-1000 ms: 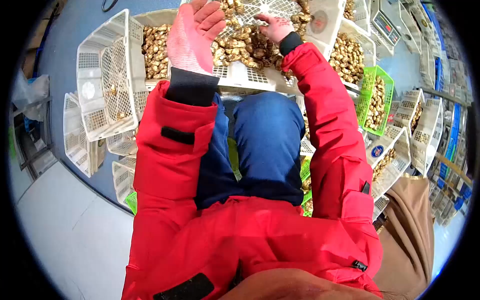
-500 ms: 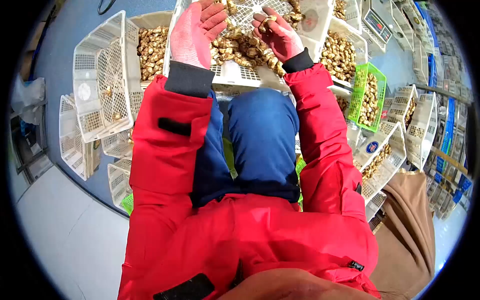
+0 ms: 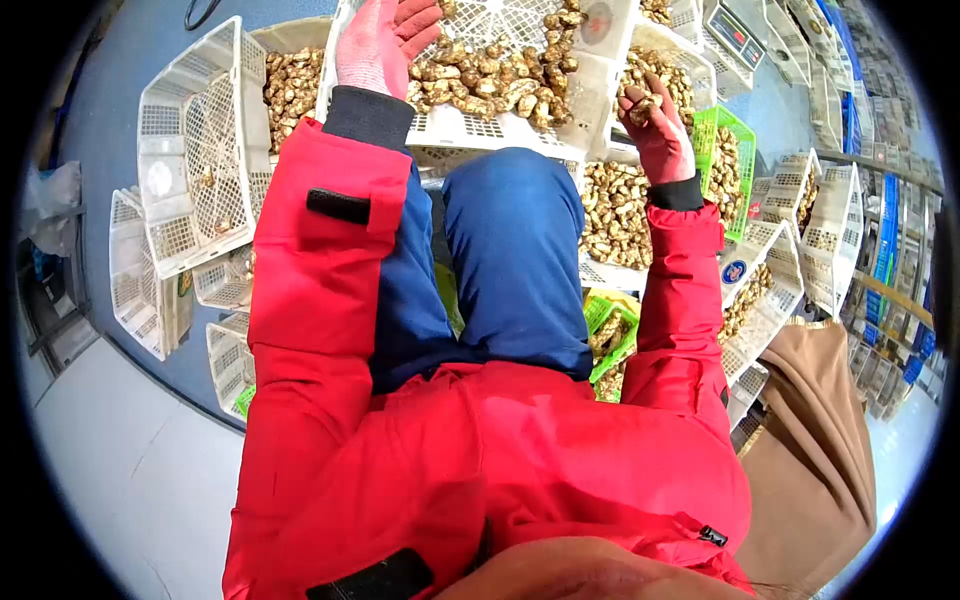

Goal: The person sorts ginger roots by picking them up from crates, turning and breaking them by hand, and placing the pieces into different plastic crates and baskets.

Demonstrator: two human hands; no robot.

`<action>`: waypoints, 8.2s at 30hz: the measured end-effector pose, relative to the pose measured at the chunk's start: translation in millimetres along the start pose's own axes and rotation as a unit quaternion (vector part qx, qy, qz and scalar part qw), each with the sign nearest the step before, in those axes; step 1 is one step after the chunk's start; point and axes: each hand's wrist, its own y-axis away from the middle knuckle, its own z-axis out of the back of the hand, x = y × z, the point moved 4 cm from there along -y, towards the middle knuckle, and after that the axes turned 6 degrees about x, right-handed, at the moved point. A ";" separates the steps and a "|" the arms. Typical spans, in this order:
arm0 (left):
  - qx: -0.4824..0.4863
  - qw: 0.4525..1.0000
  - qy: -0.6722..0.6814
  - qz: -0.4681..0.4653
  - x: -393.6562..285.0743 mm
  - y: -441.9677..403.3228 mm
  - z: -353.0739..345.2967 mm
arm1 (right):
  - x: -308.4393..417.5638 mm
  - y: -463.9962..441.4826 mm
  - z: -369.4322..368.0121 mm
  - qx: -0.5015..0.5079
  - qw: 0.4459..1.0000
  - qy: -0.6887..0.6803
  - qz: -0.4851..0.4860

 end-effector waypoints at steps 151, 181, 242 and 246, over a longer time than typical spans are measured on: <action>-0.086 0.989 0.113 0.047 2.7 9.1 4.3 | -8.3 -86.1 -100.3 0.079 0.996 0.033 0.017; -0.082 0.988 0.121 0.050 -12.5 10.7 -1.8 | -117.4 -254.3 -87.2 -0.055 0.691 0.720 -0.041; 0.057 0.981 -0.118 0.141 15.3 26.7 -39.7 | -9.1 -49.5 -177.9 0.051 0.868 0.464 0.170; 0.052 0.984 -0.106 0.131 12.8 26.0 -39.8 | -14.2 -44.4 -158.4 0.046 0.936 0.338 0.090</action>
